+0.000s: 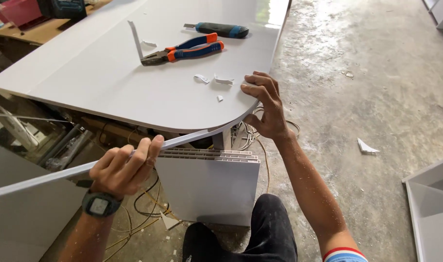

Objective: The person is applying white plastic trim or edge banding to the edge of a furniture panel and trimming it with pliers.

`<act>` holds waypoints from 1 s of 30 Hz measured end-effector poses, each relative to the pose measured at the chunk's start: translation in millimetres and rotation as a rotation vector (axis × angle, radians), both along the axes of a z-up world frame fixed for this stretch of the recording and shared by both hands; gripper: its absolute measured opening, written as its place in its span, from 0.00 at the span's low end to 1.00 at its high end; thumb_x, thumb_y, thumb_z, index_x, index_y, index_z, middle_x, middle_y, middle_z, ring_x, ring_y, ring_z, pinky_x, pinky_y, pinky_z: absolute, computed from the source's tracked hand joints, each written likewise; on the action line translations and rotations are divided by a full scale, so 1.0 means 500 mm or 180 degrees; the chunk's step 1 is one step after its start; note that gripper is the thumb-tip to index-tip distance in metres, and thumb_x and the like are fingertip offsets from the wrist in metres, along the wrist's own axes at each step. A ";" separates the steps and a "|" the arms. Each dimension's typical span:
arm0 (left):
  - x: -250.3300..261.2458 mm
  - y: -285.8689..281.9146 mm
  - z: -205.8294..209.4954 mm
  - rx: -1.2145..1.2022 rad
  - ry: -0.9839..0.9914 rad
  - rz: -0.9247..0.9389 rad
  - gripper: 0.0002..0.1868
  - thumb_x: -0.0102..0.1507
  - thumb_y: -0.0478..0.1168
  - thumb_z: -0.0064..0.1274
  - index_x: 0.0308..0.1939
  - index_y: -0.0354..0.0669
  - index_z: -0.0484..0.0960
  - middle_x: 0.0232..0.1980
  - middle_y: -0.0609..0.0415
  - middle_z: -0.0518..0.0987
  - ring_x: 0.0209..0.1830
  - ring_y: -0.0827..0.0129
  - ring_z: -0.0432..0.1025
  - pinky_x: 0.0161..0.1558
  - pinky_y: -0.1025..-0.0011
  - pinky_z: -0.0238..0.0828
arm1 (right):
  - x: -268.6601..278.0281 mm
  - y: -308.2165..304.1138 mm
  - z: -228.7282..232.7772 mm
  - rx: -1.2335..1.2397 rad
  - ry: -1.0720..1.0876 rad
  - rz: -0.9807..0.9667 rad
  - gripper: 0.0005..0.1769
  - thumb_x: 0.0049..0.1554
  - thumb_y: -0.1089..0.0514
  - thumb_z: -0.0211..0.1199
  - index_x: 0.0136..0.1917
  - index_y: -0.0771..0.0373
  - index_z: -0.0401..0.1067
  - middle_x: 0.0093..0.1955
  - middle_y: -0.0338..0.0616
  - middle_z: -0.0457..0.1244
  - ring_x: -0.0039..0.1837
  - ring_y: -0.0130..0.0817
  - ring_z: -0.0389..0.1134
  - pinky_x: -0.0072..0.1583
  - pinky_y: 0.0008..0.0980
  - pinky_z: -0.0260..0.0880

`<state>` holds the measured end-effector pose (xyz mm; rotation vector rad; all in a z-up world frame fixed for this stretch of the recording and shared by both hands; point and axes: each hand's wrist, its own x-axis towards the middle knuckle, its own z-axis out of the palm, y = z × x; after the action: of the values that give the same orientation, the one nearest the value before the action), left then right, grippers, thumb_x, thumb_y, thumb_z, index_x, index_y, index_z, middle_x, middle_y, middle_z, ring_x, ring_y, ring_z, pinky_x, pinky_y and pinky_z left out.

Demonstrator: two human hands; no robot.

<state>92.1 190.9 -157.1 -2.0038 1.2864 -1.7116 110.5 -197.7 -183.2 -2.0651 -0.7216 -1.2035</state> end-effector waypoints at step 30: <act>-0.175 -0.012 0.003 -0.0556 0.1230 0.0546 0.14 0.66 0.39 0.57 0.55 0.48 0.86 0.39 0.59 0.84 0.28 0.77 0.72 0.29 0.75 0.70 | -0.009 0.008 0.147 -0.0614 0.0402 -0.0439 0.28 0.73 0.38 0.35 0.49 0.52 0.72 0.56 0.42 0.69 0.61 0.41 0.71 0.78 0.68 0.40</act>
<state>4.8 184.9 -155.4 -2.5595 1.0525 -1.4504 105.9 -193.5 -109.5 -2.3606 -0.6670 -1.1014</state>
